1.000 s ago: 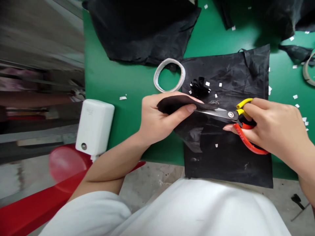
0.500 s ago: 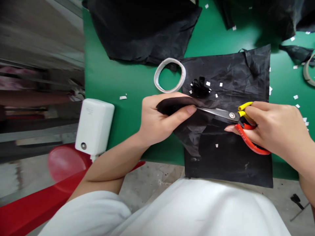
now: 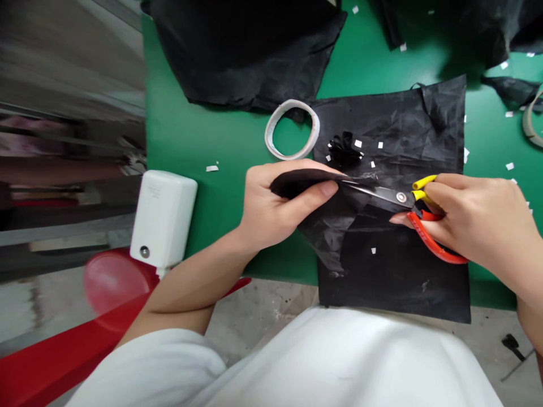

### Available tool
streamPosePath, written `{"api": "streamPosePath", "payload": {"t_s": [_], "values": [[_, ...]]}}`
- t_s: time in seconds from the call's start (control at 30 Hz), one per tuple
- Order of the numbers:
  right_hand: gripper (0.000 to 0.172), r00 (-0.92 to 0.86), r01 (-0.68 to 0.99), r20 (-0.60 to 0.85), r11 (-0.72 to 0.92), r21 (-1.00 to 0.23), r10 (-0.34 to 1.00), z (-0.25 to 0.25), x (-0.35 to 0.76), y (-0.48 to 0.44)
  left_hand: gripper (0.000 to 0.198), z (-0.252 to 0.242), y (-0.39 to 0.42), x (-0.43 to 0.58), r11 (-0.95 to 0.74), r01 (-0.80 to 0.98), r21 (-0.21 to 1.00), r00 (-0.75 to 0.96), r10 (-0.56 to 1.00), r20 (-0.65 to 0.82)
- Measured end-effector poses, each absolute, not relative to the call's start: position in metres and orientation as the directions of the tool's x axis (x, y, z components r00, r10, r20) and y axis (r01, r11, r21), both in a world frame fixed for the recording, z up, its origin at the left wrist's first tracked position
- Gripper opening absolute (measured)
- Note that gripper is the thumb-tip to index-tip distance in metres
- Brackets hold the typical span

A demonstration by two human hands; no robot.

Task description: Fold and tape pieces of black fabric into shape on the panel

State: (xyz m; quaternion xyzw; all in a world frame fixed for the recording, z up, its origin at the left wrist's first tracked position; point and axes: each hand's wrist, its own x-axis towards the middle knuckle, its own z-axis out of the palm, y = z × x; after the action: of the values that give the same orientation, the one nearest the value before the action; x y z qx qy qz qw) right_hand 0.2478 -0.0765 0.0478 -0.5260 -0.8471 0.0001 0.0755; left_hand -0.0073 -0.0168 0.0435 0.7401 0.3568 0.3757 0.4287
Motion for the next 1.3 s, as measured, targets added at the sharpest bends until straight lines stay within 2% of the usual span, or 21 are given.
{"api": "streamPosePath", "payload": {"t_s": [0.27,0.47,0.6,0.9,1.1,1.3], "values": [[0.047,-0.456,0.884,0.142,0.466,-0.044,0.879,0.045,0.248,-0.077,0.011,0.042,-0.017,-0.008,-0.375,0.231,0.898,0.458,0.856,0.24],[0.047,-0.41,0.907,0.18,0.42,-0.022,0.894,0.048,0.245,-0.078,0.01,0.043,-0.018,-0.007,-0.331,0.225,0.916,0.446,0.871,0.205],[0.044,-0.409,0.907,0.161,0.42,-0.04,0.898,0.049,0.245,-0.079,0.012,0.044,-0.019,-0.007,-0.292,0.278,0.915,0.432,0.889,0.153],[0.051,-0.409,0.913,0.099,0.407,0.033,0.907,0.049,0.237,-0.078,0.014,0.047,-0.019,-0.008,-0.262,0.297,0.918,0.445,0.889,0.11],[0.054,-0.42,0.907,0.111,0.42,0.022,0.901,0.048,0.231,-0.078,0.012,0.048,-0.019,-0.007,-0.248,0.255,0.934,0.509,0.856,0.088],[0.046,-0.411,0.911,0.094,0.413,-0.008,0.907,0.046,0.229,-0.08,0.014,0.047,-0.019,-0.007,-0.23,0.227,0.947,0.569,0.82,0.063]]}}
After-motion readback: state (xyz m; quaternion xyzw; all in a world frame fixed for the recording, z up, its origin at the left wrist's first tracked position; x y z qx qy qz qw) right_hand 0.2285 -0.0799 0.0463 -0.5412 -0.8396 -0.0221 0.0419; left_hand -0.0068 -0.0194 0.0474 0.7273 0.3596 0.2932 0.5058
